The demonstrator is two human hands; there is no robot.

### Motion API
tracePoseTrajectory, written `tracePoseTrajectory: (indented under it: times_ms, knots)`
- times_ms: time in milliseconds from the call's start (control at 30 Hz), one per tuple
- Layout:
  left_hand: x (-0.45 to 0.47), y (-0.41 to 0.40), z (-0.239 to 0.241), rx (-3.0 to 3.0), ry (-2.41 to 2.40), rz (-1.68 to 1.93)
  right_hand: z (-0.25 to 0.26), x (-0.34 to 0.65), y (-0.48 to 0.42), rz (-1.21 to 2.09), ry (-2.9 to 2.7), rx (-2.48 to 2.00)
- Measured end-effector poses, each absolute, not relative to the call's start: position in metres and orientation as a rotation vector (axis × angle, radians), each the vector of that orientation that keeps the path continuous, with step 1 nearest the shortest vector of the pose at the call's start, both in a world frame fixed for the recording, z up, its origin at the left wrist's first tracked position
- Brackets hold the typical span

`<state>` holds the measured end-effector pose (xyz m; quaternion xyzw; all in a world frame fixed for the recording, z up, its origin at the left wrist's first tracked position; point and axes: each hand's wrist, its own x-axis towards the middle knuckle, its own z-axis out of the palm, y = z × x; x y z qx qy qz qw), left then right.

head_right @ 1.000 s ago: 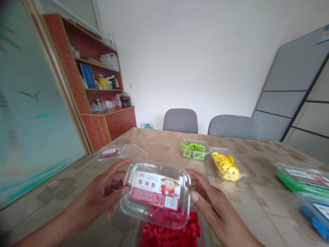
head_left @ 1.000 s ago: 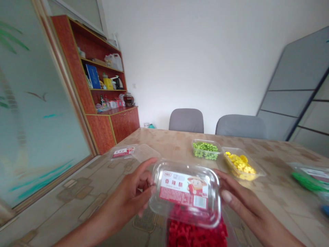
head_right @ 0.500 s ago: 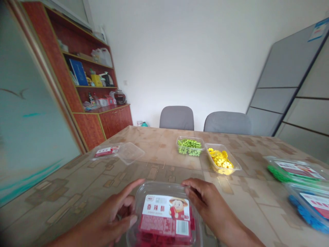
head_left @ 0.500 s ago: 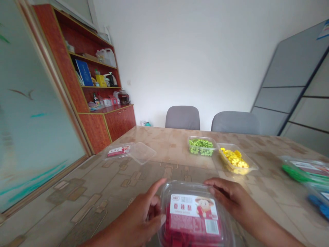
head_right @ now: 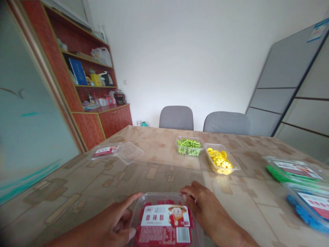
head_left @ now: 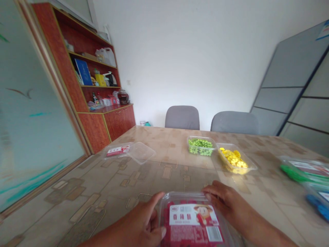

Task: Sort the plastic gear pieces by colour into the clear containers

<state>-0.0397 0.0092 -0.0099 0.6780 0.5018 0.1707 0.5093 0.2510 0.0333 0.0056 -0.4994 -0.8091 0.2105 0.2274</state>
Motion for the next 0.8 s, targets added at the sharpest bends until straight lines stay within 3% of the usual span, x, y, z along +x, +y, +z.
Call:
tracePoseTrajectory:
  times_ms: [433,600,800]
  knots:
    - [-0.042,0.022,0.03,1.409,1.104,0.78,0.048,0.254,0.022,0.466,-1.887,-1.273]
    - [-0.055,0.037,0.044,1.308,1.108,1.022,0.037,0.255,0.029,0.498,-1.983,-1.253]
    - [-0.054,0.041,0.039,1.279,1.076,0.997,0.008,0.239,0.025,0.648,-2.212,-1.131]
